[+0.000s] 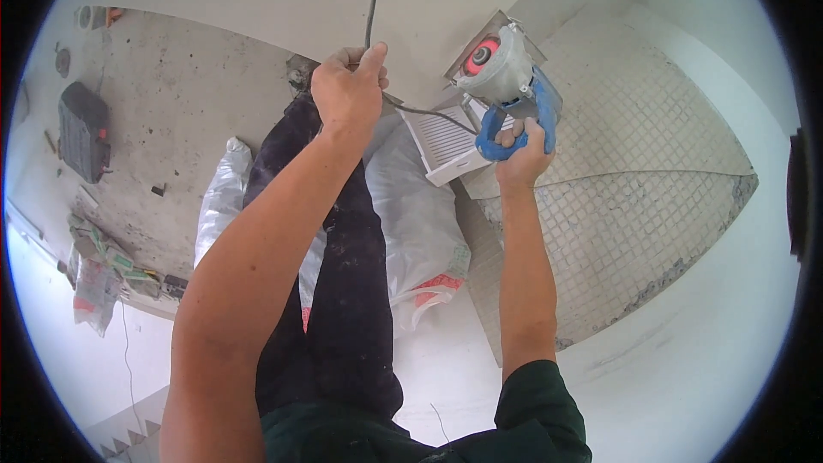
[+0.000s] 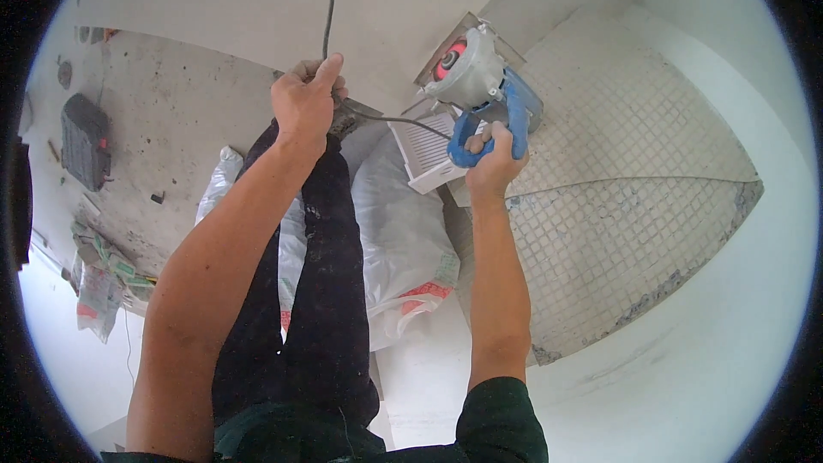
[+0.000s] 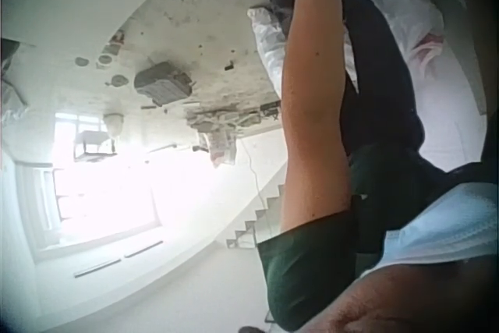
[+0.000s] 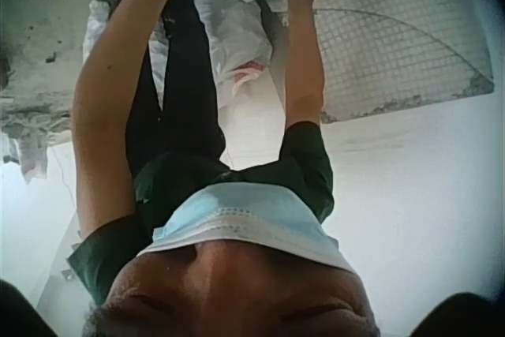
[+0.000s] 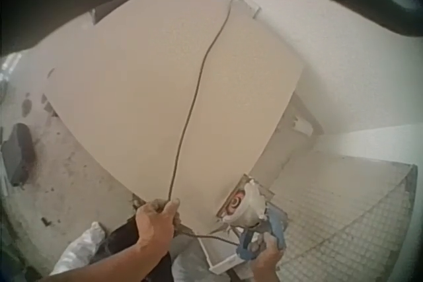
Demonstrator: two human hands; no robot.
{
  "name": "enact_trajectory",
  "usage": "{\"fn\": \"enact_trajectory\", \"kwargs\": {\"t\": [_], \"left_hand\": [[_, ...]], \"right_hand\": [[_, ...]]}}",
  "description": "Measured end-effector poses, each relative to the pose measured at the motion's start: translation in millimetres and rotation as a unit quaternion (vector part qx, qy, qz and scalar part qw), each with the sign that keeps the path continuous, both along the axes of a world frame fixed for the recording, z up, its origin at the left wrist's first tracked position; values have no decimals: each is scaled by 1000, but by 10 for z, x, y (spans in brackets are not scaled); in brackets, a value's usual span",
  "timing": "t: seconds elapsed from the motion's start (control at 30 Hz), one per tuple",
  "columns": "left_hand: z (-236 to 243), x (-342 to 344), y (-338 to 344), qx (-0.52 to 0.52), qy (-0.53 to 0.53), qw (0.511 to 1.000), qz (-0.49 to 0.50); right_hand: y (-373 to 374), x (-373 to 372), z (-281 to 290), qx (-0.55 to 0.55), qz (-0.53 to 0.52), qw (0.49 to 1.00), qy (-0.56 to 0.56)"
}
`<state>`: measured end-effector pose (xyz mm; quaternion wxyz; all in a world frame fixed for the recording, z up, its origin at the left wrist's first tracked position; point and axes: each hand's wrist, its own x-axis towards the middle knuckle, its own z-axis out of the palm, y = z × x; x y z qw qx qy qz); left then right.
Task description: Cutting a large porcelain tile using a handheld electric tile cutter.
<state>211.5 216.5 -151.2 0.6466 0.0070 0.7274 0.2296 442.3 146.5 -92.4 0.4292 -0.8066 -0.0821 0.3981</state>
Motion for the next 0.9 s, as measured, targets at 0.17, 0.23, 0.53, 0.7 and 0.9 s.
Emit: {"fn": "enact_trajectory", "kwargs": {"t": [0.17,0.23,0.53,0.7,0.9], "left_hand": [[49,-8,14,21,-8,1000,-17],[92,4,38,22,-4,999,-29],[193,4,71,23,-33,999,-12],[251,0,99,19,-51,998,-14],[247,-27,90,19,-51,998,-19]], "right_hand": [[-34,22,-30,4,-2,1000,4],[-40,24,-27,1,4,1000,-4],[-56,-12,-26,-2,-9,1000,-1],[-50,-3,-12,-1,-9,1000,3],[-71,-22,-13,0,-6,1000,4]]}}
